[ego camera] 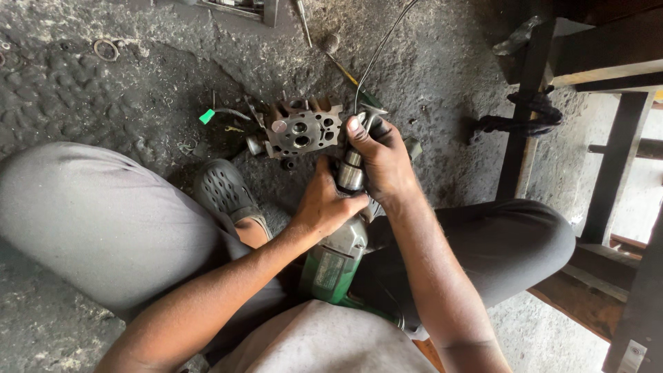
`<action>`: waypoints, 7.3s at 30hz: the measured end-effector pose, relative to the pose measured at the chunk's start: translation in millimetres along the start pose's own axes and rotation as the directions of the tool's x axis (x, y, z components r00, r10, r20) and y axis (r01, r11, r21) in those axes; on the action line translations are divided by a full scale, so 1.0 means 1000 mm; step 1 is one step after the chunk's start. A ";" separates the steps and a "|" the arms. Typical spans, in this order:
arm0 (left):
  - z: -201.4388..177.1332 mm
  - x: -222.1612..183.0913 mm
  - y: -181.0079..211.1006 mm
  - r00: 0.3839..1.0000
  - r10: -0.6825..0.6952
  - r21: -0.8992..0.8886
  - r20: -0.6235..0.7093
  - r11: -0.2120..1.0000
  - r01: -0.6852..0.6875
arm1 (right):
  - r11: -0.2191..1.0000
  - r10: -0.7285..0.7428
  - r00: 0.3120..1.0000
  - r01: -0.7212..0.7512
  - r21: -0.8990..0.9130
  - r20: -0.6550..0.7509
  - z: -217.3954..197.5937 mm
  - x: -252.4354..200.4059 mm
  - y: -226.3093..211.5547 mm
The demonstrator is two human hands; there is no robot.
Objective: The person uses a drill with a sanding attachment to clean or smooth the surface of an engine block component, then sets the drill down and uses a cloth to wipe the component.
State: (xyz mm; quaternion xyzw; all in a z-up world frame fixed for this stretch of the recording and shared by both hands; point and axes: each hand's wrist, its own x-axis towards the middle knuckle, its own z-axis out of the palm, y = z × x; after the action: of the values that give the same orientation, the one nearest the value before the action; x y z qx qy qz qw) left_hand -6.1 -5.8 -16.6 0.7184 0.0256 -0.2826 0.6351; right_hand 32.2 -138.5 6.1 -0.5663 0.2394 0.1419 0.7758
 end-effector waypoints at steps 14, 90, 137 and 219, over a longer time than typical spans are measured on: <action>0.000 -0.001 0.006 0.999 0.004 -0.032 0.050 0.999 -0.003 | 0.998 -0.059 0.998 0.060 0.024 -0.027 0.003 -0.001 -0.003; -0.055 -0.025 -0.028 0.750 0.206 -0.601 0.628 0.740 0.300 | 1.000 0.006 0.789 0.002 0.013 -0.614 -0.163 0.149 0.134; -0.054 -0.039 -0.013 0.841 -0.131 -0.514 0.525 0.739 0.436 | 0.817 -0.243 0.945 0.321 -0.478 0.219 0.002 0.056 0.035; -0.042 -0.032 -0.008 0.836 -0.315 -0.443 0.449 0.734 0.514 | 0.994 -0.098 0.995 0.099 0.055 -0.010 0.042 -0.023 0.024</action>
State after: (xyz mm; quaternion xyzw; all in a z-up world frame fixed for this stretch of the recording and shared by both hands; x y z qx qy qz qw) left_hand -20.2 45.0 -8.7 0.4205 0.1561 -0.5206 0.7265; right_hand 9.6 -90.0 9.1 -0.5563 0.2176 0.0948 0.7963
